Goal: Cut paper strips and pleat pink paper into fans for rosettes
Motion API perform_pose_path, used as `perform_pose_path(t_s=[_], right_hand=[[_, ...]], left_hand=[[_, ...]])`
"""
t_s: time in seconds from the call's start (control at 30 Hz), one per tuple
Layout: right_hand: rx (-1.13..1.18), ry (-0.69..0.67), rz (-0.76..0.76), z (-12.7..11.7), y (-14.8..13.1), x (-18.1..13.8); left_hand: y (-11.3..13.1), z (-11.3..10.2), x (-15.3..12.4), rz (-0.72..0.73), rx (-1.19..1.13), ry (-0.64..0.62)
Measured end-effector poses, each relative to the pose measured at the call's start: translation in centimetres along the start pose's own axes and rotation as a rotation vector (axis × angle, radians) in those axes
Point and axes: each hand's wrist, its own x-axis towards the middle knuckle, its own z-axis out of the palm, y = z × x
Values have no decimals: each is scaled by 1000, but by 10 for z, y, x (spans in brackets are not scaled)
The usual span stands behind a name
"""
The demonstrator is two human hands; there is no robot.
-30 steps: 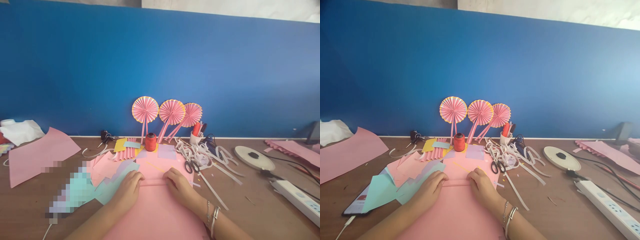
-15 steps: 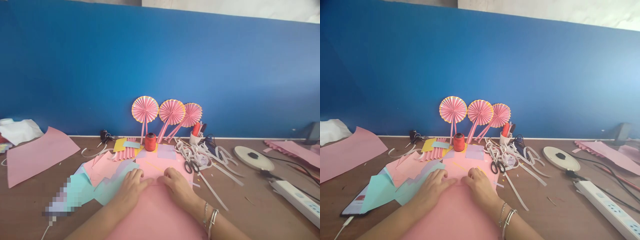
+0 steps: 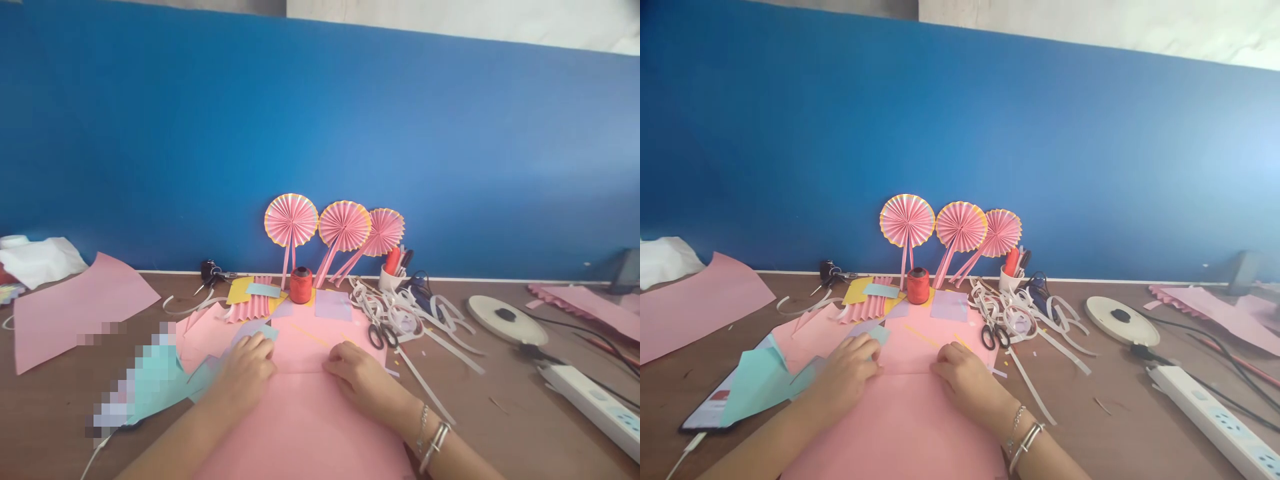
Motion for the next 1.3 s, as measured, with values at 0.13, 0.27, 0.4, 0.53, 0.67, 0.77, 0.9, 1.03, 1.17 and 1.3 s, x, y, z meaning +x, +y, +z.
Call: perform_pose_path(t_s=[0.13, 0.27, 0.4, 0.53, 0.67, 0.77, 0.9, 1.03, 1.17, 1.3], right_hand=[[29, 48, -12, 6, 6, -2], [289, 216, 113, 12, 7, 0], [544, 338, 228, 11, 1, 3], [461, 377, 119, 13, -10, 2], [202, 265, -59, 14, -23, -1], [103, 202, -138, 15, -31, -3], [154, 166, -174, 17, -33, -3], [227, 213, -138, 17, -29, -2], [220, 232, -99, 16, -25, -2], [232, 205, -91, 12, -27, -3]], left_hand=[[-6, 2, 0, -140, -92, 250], [-1, 0, -3, -192, -213, 482], [16, 3, -6, -188, -511, 301], [35, 3, -1, -389, -878, 93], [46, 5, 5, -474, -1098, 90], [49, 12, 5, -482, -1053, 202], [48, 21, 0, -355, -1062, 318], [46, 24, -2, -434, -924, 209], [46, 18, 2, -400, -966, 195], [45, 20, 0, -442, -963, 207]])
